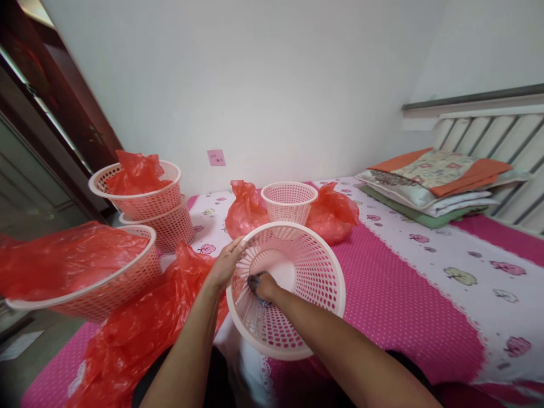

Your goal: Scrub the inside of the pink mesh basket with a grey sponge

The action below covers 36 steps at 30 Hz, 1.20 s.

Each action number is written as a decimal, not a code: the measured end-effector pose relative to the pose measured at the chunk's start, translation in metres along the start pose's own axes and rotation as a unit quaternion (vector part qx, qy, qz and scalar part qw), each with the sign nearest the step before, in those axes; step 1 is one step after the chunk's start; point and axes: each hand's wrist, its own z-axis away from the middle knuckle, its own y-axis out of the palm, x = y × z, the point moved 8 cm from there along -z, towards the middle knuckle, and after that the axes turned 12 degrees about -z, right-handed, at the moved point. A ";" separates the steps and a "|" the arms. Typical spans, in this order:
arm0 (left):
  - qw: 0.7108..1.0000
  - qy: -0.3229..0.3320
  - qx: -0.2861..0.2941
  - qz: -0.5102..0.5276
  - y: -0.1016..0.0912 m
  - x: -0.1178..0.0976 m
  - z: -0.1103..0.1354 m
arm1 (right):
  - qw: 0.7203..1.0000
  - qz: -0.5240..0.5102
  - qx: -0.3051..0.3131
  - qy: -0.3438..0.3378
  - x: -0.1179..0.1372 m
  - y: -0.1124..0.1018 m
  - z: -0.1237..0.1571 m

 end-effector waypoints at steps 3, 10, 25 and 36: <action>1.000 -0.004 -0.004 0.007 0.000 0.000 0.001 | 0.999 -0.029 -0.015 0.024 -0.001 0.000 0.003; 1.000 -0.006 -0.010 0.007 -0.001 0.000 0.002 | 0.993 -0.103 -0.039 0.048 0.001 0.002 0.010; 1.000 -0.011 -0.021 -0.007 -0.004 0.002 0.002 | 0.979 -0.173 0.059 0.094 0.032 -0.008 0.048; 1.000 -0.006 -0.013 0.014 -0.003 0.001 0.003 | 0.946 -0.288 0.116 0.089 0.072 -0.001 0.100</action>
